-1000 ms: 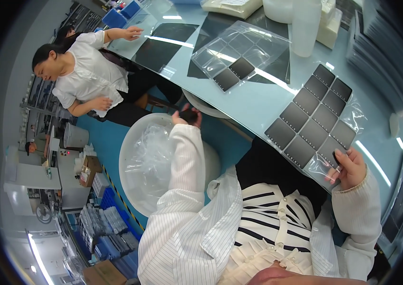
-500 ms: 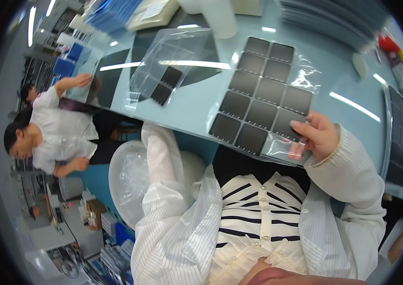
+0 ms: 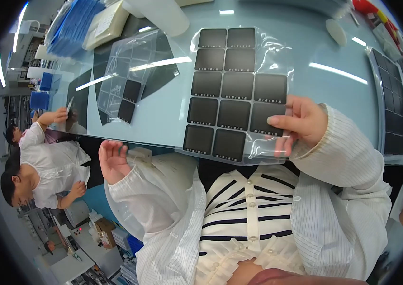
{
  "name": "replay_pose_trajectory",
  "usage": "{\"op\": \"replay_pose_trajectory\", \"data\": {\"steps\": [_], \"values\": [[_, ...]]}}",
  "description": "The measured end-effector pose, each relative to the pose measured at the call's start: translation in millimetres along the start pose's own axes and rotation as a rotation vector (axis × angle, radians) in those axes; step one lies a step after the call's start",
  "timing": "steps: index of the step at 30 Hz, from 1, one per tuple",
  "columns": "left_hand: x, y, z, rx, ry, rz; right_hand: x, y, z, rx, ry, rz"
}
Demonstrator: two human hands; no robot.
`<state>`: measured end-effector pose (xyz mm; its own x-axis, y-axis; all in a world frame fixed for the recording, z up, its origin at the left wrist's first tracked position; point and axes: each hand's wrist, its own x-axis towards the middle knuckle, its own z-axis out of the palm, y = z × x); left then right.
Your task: The person is inspecting, cleaning, and organizing sheets of small electronic display panels using a swab and cleaning liquid at a factory workbench.
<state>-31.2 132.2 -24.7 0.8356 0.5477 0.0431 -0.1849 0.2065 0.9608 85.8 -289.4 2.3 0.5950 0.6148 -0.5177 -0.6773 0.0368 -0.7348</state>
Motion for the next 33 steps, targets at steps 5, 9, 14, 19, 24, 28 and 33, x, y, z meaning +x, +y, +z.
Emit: {"op": "replay_pose_trajectory", "data": {"steps": [5,9,14,19,24,28,33], "values": [[-32.8,2.6,95.8,0.292,-0.39,-0.376,-2.9,-5.3,-13.5,0.024,-0.054,0.047],[-50.4,4.0,122.5,0.487,-0.398,-0.363,-2.8,-6.4,-17.1,0.044,-0.046,0.083],[-52.3,-12.3,129.9,0.461,-0.464,-0.393,4.5,-3.9,-13.1,-0.043,-0.02,0.072],[-42.8,-25.7,121.7,0.447,-0.429,-0.38,11.3,-4.4,-12.7,-0.098,0.008,0.073],[-40.3,-29.5,116.6,0.434,-0.474,-0.404,16.4,-6.0,-14.6,-0.163,0.005,0.076],[-39.1,-27.5,113.4,0.459,-0.505,-0.419,17.7,-4.9,-14.6,-0.225,-0.007,0.09],[-38.9,-26.7,103.9,0.477,-0.553,-0.432,16.5,-5.1,-11.5,-0.278,-0.068,0.147]]}}
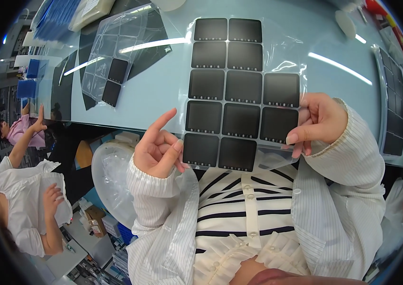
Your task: The person is inspecting, cleaning, and organizing sheets of small electronic display panels using a swab and cleaning liquid at a factory workbench.
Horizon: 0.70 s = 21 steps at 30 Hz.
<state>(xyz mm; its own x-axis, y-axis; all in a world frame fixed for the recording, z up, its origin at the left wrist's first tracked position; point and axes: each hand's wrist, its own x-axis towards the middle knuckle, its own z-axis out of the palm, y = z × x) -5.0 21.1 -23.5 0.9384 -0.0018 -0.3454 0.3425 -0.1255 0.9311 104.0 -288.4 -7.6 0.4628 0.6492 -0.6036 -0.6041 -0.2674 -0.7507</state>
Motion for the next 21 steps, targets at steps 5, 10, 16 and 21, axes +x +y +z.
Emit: {"op": "replay_pose_trajectory", "data": {"steps": [5,10,16,21], "values": [[-3.7,2.5,-2.3,-0.013,-0.029,-0.025,-5.4,3.8,-6.4,0.008,-0.039,0.067],[-9.3,6.6,-3.2,-0.09,-0.048,-0.017,-13.6,-4.3,-2.3,0.092,-0.078,-0.012],[-11.6,13.8,5.9,-0.076,-0.003,-0.041,-19.0,-5.2,1.3,0.078,-0.015,-0.016],[-9.4,20.3,12.9,0.052,0.045,0.011,-18.1,-2.0,1.9,0.012,0.081,-0.01]]}}
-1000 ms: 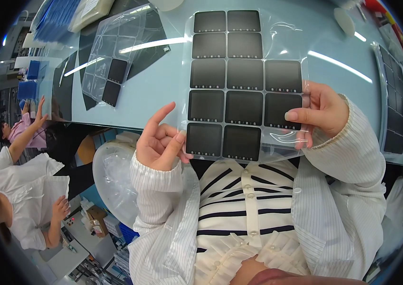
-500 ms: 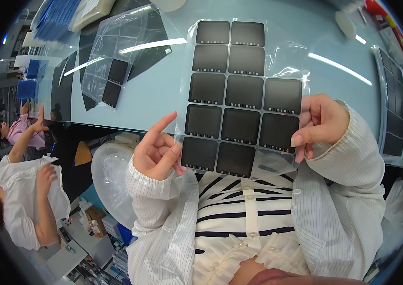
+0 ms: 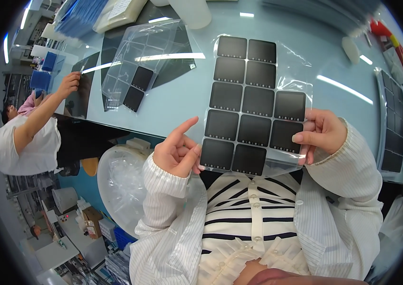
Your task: The person is inspecting, cleaning, and organizing sheets of small electronic display panels using a swab and cleaning liquid at a factory workbench.
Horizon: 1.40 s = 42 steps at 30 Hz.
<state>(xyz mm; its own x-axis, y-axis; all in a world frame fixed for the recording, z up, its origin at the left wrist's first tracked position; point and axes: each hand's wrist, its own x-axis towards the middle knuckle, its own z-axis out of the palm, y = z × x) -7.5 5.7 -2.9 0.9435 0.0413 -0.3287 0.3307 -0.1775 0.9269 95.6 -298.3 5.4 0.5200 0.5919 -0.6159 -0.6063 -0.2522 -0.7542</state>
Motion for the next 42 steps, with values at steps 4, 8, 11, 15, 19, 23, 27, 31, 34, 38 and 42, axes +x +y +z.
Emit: {"op": "replay_pose_trajectory", "data": {"steps": [4,8,11,15,19,23,27,31,34,38,42], "values": [[-5.1,7.0,-10.4,0.1,0.021,-0.025,-2.4,-3.4,8.1,0.081,0.028,-0.044],[-2.0,6.7,-51.2,0.193,0.154,0.039,-4.6,-1.0,14.9,-0.001,0.028,-0.065],[14.4,0.6,-98.9,0.317,0.385,0.133,-10.2,-0.2,22.1,-0.033,0.138,-0.111],[60.7,-15.2,-174.6,0.67,0.727,0.303,-12.4,1.8,28.8,-0.234,0.372,-0.224],[102.7,-21.6,-206.4,0.601,0.758,0.088,-8.7,18.3,19.6,-0.585,0.553,-0.466],[116.1,1.0,-184.1,0.851,0.686,0.03,-13.8,7.7,3.8,-0.638,0.655,-0.632],[114.4,-1.1,-200.7,0.732,0.497,0.042,-25.9,-19.1,4.6,-0.521,0.727,-0.642],[83.6,7.3,-192.1,0.13,0.32,0.078,-33.8,-25.5,-4.7,-0.469,0.684,-0.698],[45.8,25.2,-164.8,-0.19,0.308,0.356,-35.1,-37.4,5.8,-0.569,0.598,-0.674],[11.0,51.2,-114.3,-0.401,0.116,0.672,-26.5,-57.7,41.2,-0.745,0.427,-0.94],[-4.2,69.4,-58.0,-0.439,0.29,0.643,-3.3,-75.7,87.8,-0.803,0.246,-1.165]]}}
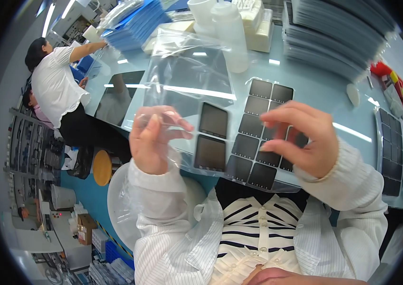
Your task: The person is inspecting, cleaning, and organizing sheets of small electronic display panels using a swab and cleaning liquid at a factory workbench.
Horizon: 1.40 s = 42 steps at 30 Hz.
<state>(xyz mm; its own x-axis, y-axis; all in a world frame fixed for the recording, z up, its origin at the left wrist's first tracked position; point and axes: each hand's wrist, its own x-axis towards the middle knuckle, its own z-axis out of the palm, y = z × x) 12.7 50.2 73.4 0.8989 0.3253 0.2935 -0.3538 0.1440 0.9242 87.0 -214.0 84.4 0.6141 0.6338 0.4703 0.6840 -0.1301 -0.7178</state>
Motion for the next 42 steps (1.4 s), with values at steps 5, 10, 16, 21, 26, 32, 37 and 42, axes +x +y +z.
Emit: {"op": "replay_pose_trajectory", "data": {"steps": [5,10,16,21,26,32,37,42], "values": [[-10.8,1.7,26.2,-0.192,-0.232,-0.101,14.2,-0.2,31.9,-0.02,-0.055,-0.042],[-13.2,-11.9,37.6,-0.28,-0.302,-0.125,12.1,18.3,42.4,0.051,-0.022,-0.035],[-16.7,-43.1,55.2,-0.553,-0.525,-0.062,12.3,23.3,56.0,0.8,0.059,0.187],[-27.2,-49.6,73.4,-0.053,-0.347,0.224,17.0,27.6,51.8,0.262,0.036,-0.014],[-31.3,-56.5,72.3,-0.069,-0.172,0.113,13.6,19.0,54.1,-0.013,0.006,-0.11],[-34.0,-39.8,56.4,-0.038,-0.231,0.052,12.6,24.3,33.5,0.478,-0.251,0.204],[-30.6,-35.7,48.8,0.051,-0.425,0.094,11.7,27.2,26.5,0.675,-0.312,0.231],[-28.3,-36.9,47.3,0.147,-0.517,0.152,10.5,20.5,20.9,0.668,-0.357,0.328]]}}
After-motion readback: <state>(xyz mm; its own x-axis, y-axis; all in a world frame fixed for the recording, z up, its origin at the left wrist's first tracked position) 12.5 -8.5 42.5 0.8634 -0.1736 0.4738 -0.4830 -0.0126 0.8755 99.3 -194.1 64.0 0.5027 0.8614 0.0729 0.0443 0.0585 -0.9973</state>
